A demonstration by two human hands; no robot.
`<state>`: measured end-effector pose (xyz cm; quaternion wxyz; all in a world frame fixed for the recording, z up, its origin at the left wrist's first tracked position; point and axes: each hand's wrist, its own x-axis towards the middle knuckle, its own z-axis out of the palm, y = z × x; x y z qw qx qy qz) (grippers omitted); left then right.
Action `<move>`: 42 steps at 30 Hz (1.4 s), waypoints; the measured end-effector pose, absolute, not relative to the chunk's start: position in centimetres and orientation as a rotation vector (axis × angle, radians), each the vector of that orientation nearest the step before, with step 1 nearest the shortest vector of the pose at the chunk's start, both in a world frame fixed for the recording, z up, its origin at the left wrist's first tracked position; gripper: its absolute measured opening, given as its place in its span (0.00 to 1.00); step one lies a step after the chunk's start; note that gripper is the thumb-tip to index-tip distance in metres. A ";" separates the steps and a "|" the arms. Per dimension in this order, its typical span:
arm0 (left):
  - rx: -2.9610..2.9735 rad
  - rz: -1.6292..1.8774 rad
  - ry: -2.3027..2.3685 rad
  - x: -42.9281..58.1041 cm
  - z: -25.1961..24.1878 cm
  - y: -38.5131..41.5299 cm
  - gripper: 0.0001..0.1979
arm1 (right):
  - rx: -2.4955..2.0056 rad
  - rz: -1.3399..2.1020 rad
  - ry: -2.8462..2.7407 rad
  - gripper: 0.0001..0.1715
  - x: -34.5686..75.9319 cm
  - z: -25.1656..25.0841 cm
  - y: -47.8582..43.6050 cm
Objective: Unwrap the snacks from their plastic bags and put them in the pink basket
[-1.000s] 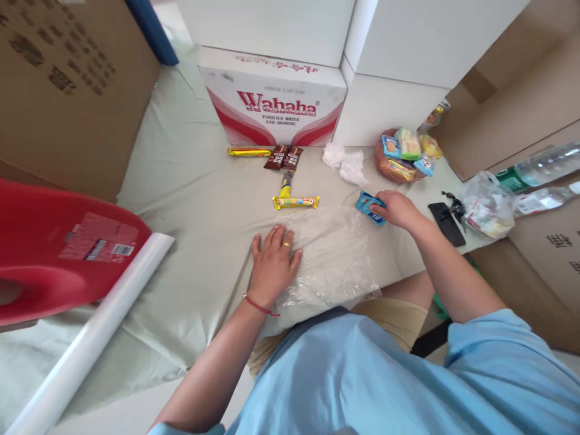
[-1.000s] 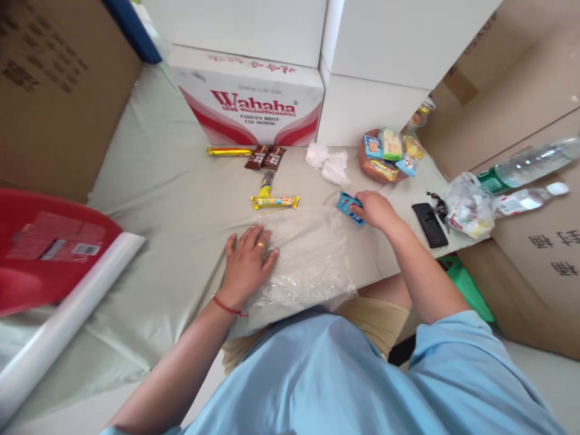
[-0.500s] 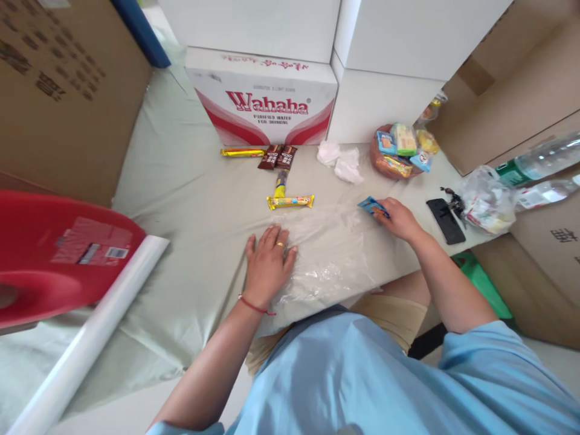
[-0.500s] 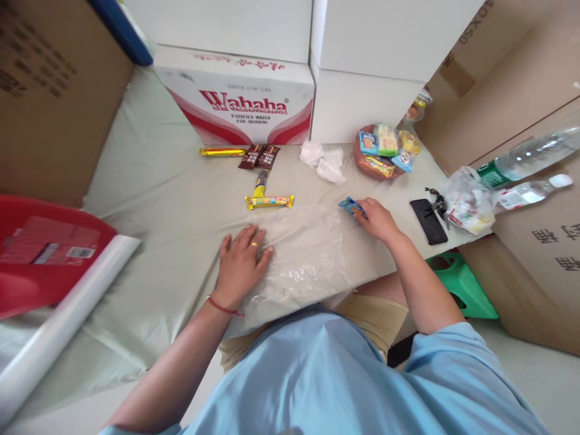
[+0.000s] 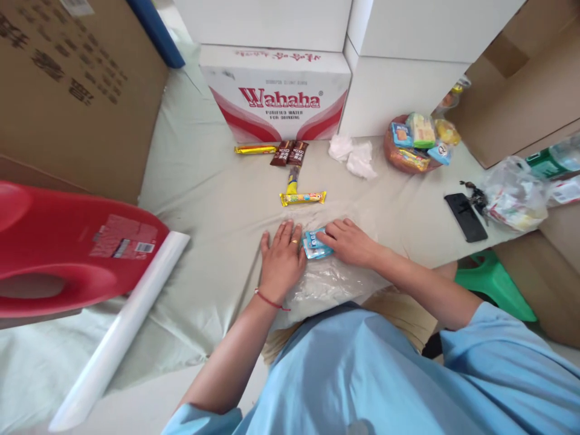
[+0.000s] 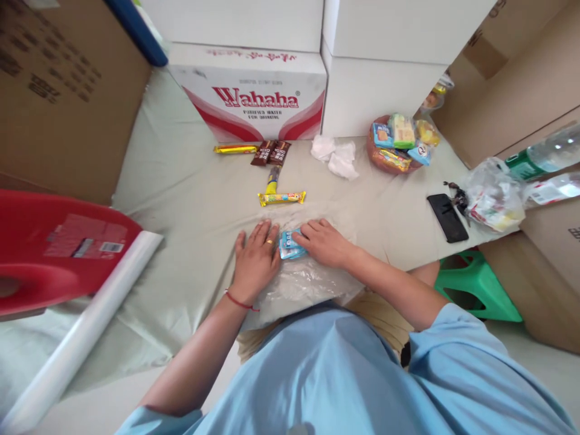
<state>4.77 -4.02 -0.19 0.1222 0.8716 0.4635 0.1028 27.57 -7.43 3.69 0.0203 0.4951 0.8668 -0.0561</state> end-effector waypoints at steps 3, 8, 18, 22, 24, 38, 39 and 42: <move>2.541 0.294 1.345 4.7 -0.1 -4.0 0.29 | 1.454 -0.331 2.787 0.39 28.8 3.5 -8.2; 2.534 0.301 1.352 4.7 -0.2 -4.1 0.29 | 1.636 -0.505 2.808 0.40 29.3 3.9 -7.3; 2.549 0.256 1.318 4.7 -0.1 -4.2 0.28 | 1.644 -0.484 2.716 0.48 25.9 3.7 -5.8; 2.547 0.252 1.340 4.7 -0.3 -4.3 0.28 | 1.553 -0.472 2.787 0.44 25.7 3.4 -6.4; 2.543 0.271 1.362 4.8 -0.4 -4.4 0.28 | 1.551 -0.425 2.807 0.43 25.9 3.0 -6.9; 2.530 0.464 1.347 4.8 -1.4 -4.0 0.26 | 1.579 -0.337 2.866 0.43 28.1 0.5 -9.5; 2.522 0.473 1.344 4.8 -1.4 -4.0 0.26 | 1.579 -0.343 2.871 0.44 28.2 0.3 -9.5; 2.487 0.503 1.332 4.6 -1.4 -3.9 0.26 | 1.579 -0.370 2.903 0.46 28.7 0.4 -9.6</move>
